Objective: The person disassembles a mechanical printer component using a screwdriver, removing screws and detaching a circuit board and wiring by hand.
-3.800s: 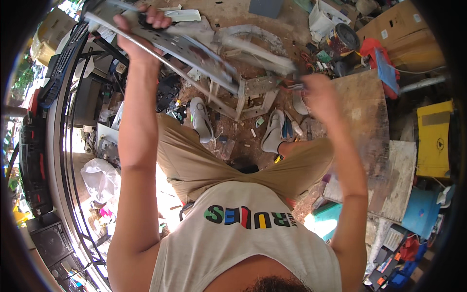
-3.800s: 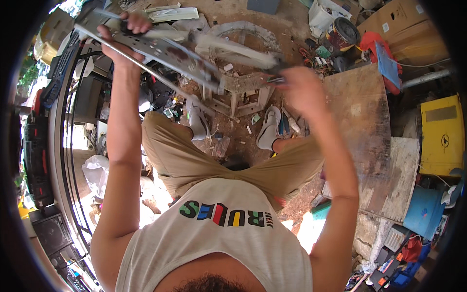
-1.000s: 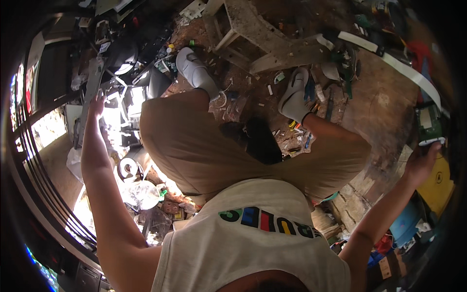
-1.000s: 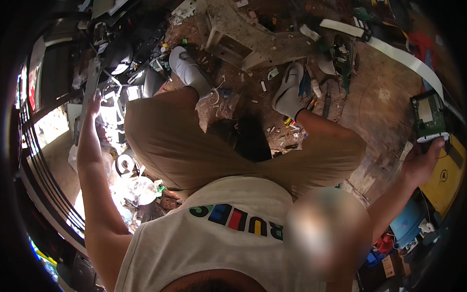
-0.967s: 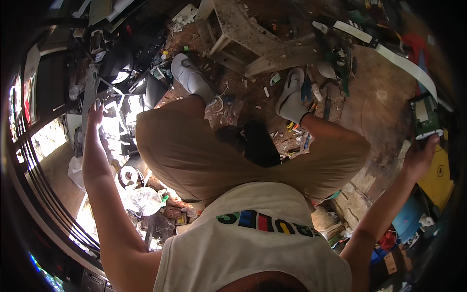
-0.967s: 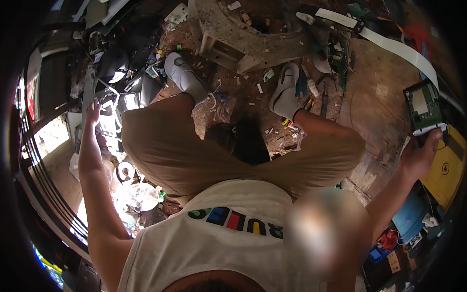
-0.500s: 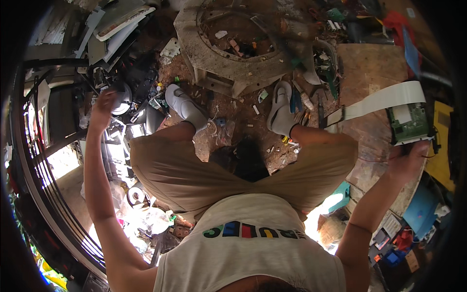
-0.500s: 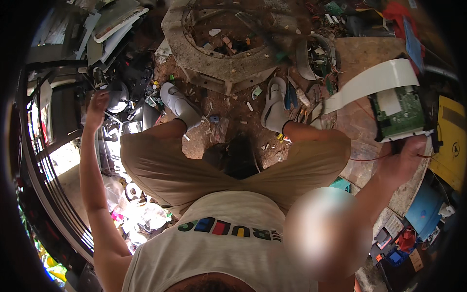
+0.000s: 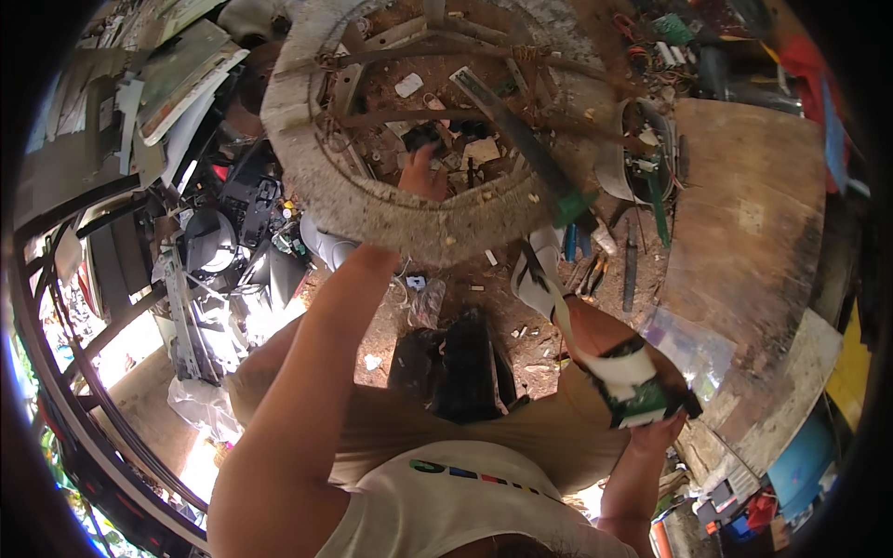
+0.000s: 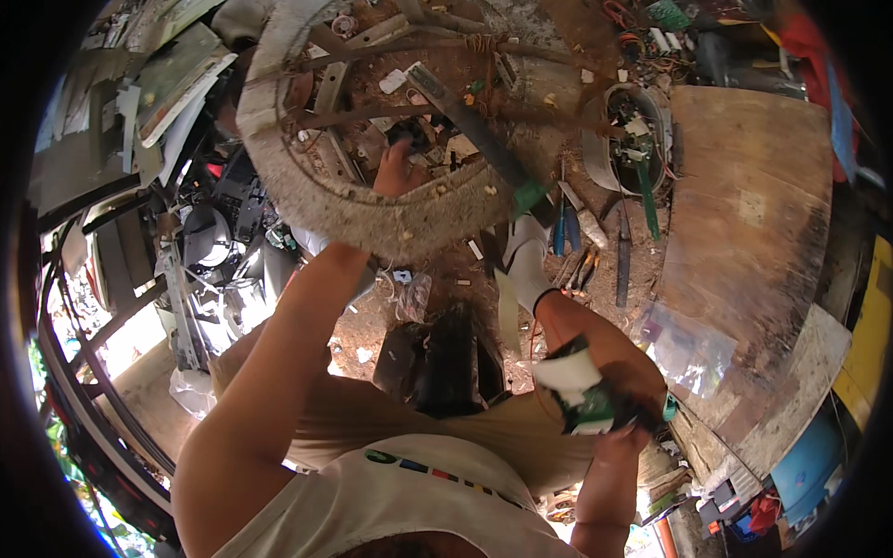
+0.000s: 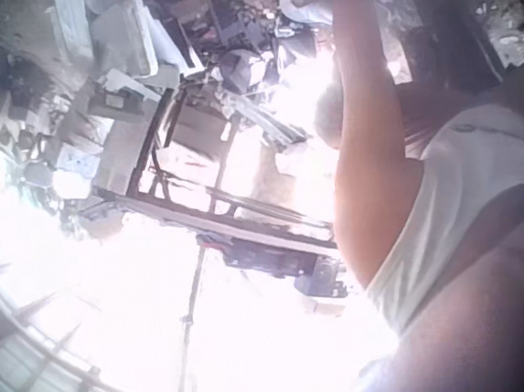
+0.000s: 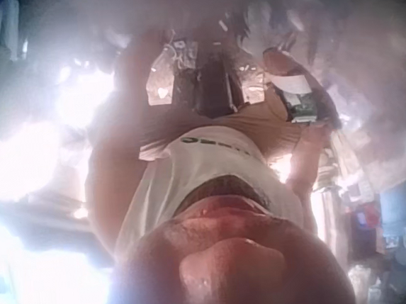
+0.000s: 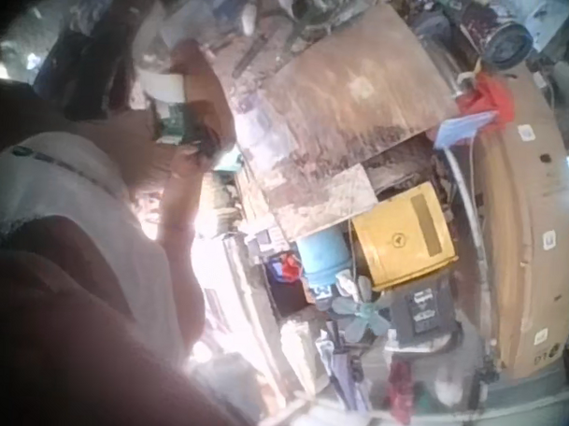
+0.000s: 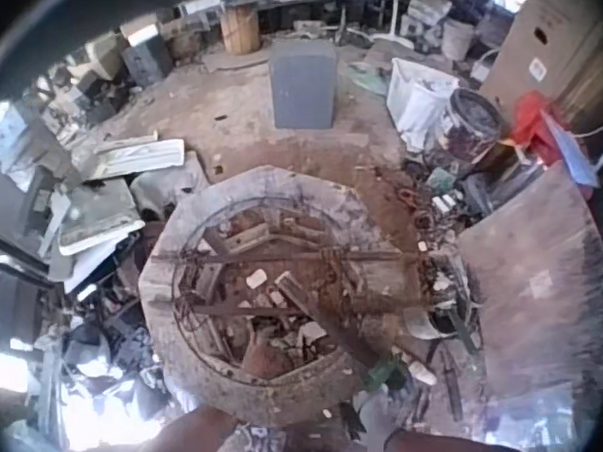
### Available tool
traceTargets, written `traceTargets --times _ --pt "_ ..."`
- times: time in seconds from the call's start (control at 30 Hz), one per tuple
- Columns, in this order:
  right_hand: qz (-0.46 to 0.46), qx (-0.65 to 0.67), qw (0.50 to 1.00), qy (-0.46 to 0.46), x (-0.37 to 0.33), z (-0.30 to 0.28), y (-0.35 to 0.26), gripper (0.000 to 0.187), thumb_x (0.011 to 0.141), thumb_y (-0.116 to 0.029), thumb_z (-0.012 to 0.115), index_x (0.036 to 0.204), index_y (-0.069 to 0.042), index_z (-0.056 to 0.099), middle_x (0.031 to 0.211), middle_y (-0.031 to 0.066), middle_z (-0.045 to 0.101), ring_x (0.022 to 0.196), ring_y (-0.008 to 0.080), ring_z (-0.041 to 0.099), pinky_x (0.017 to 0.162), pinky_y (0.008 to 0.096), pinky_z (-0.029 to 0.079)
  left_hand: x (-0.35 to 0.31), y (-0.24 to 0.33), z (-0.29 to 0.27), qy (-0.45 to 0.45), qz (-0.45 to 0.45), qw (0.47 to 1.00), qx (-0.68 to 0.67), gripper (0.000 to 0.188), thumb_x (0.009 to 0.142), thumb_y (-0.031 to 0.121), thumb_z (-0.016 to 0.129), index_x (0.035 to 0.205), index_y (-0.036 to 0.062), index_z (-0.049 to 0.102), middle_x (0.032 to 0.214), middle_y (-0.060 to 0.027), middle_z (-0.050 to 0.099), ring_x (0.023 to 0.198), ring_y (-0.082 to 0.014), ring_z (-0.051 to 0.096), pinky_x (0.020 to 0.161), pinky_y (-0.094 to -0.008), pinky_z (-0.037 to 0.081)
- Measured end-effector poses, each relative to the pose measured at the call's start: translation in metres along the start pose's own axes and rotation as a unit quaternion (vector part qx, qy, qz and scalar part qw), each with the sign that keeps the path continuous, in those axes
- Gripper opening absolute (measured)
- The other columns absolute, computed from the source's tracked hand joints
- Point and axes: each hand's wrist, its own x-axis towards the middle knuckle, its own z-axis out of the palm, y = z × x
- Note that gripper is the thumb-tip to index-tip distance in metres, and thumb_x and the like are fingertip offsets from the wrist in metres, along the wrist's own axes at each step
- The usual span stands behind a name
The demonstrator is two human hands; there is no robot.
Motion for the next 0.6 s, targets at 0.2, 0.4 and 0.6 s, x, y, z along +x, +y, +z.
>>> traceTargets --times 0.2,0.4,0.6 --pt "-0.065 0.113 0.962 -0.24 0.075 0.073 -0.05 0.044 0.095 -0.032 0.057 0.119 0.002 0.046 0.116 0.0231 0.054 0.106 0.0372 0.056 0.097 0.0494 0.044 0.082 0.009 0.032 -0.006 0.21 0.949 0.234 0.049 0.086 0.011 0.065 0.133 0.0128 0.051 0.13 -0.0188 0.048 0.123 -0.0395 0.049 0.096 -0.0496 0.047" --pt "0.059 -0.055 0.985 -0.154 0.041 0.047 -0.056 0.053 0.094 -0.037 0.059 0.128 0.003 0.046 0.124 0.0209 0.057 0.11 0.0338 0.059 0.096 0.0453 0.044 0.087 0.002 0.023 -0.071 0.083 0.983 0.147 0.041 0.086 0.011 0.065 0.125 0.011 0.055 0.133 -0.0211 0.047 0.115 -0.0385 0.054 0.091 -0.0497 0.05" --pt "0.004 -0.177 0.981 -0.077 0.03 0.019 -0.019 0.054 0.096 -0.037 0.059 0.133 -0.002 0.043 0.131 0.0156 0.053 0.118 0.0296 0.055 0.099 0.0455 0.046 0.001 0.028 -0.024 0.03 -0.033 0.999 -0.015 0.031 0.086 0.017 0.068 0.114 0.0065 0.06 0.122 -0.0204 0.054 0.101 -0.0367 0.059 0.086 -0.0468 0.05"
